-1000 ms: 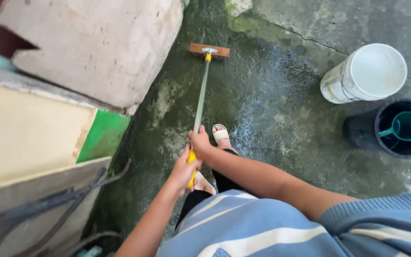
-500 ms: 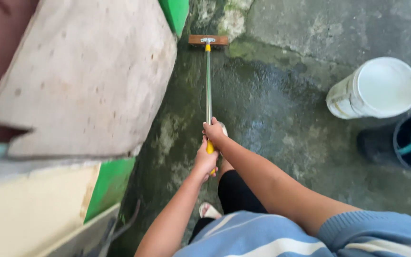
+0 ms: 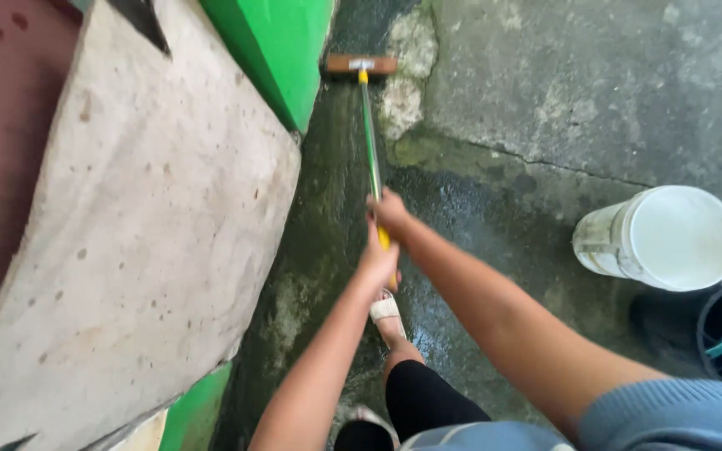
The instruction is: The person is scrubbing a concrete floor area with a long-handled brush and water from buckets.
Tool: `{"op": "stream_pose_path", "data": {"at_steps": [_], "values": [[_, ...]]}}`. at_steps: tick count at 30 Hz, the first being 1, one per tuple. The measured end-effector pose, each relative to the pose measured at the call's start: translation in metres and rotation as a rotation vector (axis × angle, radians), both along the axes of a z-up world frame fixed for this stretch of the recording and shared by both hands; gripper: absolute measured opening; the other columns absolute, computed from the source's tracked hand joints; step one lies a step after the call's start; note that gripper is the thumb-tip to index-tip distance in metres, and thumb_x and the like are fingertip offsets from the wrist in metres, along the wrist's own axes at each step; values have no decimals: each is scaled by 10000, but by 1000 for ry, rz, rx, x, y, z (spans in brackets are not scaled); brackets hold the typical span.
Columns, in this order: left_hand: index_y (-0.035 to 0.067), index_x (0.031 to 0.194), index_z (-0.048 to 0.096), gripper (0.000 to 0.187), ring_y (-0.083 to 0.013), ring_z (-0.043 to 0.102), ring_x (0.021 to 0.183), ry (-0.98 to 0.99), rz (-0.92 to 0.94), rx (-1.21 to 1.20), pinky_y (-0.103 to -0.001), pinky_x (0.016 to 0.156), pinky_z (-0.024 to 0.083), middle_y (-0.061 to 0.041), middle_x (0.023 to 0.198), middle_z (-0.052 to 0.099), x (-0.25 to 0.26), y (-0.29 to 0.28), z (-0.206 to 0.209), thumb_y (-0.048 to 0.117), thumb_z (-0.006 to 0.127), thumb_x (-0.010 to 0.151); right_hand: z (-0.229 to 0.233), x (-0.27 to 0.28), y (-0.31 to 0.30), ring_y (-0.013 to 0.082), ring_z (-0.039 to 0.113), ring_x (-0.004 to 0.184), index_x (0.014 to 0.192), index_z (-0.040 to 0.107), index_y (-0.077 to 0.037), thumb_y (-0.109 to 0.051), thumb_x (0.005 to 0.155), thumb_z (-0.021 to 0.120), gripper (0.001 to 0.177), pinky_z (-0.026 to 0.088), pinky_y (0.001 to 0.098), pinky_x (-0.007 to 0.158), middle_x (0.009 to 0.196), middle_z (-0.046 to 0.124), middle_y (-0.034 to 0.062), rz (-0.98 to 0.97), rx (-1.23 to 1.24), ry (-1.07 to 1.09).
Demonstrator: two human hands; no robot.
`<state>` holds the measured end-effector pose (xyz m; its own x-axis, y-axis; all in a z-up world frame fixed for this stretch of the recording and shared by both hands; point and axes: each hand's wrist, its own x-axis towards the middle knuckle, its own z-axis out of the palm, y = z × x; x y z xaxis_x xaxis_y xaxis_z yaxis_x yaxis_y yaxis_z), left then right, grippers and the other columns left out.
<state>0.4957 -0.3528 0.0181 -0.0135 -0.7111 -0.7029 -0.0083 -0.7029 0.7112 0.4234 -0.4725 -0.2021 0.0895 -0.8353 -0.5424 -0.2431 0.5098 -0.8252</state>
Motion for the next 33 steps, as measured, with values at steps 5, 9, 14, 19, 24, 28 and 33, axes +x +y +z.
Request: {"op": "stream_pose_path", "data": {"at_steps": [5, 9, 14, 19, 24, 28, 33], "values": [[410, 1575, -189, 939, -208, 640, 442, -24, -42, 41, -352, 361, 507, -140, 879, 648, -12, 111, -22, 237, 538, 1007, 62, -7, 130, 153, 544, 542, 1128, 500, -157, -191, 949, 645, 233, 447, 327, 448, 678, 549, 32, -146, 178, -215], [439, 1594, -186, 874, -229, 562, 426, -2, -59, 274, -361, 343, 436, -182, 902, 691, -3, 107, 25, 247, 453, 1029, 72, 3, 136, 160, 562, 519, 1151, 513, -188, -177, 926, 639, 258, 458, 327, 426, 661, 532, 25, -127, 193, -188], [396, 1582, -265, 920, -196, 594, 496, 33, -139, 223, -338, 377, 494, -180, 926, 718, 26, 25, 30, 198, 435, 1018, 36, 24, 46, 145, 572, 550, 1142, 530, -135, -230, 979, 627, 212, 464, 328, 426, 712, 550, 21, -174, 222, -171], [386, 1597, -207, 948, -215, 626, 526, -74, -182, 214, -353, 385, 500, -179, 939, 683, 47, -29, 22, 167, 484, 987, 38, 51, -10, 176, 574, 535, 1122, 504, -116, -250, 988, 615, 220, 475, 352, 417, 705, 570, 74, -187, 289, -109], [428, 1586, -210, 1000, -233, 628, 526, -105, -219, 223, -370, 396, 509, -163, 961, 685, 61, -90, 0, 131, 493, 938, -3, 70, -74, 167, 597, 537, 1094, 526, -91, -278, 998, 625, 232, 488, 347, 428, 724, 584, 61, -228, 230, -63], [456, 1597, -186, 1014, -255, 620, 514, -123, -214, 274, -395, 395, 502, -208, 955, 695, 58, -131, -2, 109, 489, 924, -33, 67, -108, 164, 589, 509, 1098, 531, -88, -256, 982, 647, 234, 495, 356, 426, 716, 588, 55, -230, 183, 10], [454, 1604, -202, 1012, -270, 625, 511, -239, -283, 311, -402, 408, 514, -242, 922, 720, 50, -218, -10, 134, 492, 941, -28, 67, -185, 174, 582, 463, 1201, 465, -144, -258, 962, 643, 320, 486, 372, 418, 670, 607, 75, -224, 121, 45]]}}
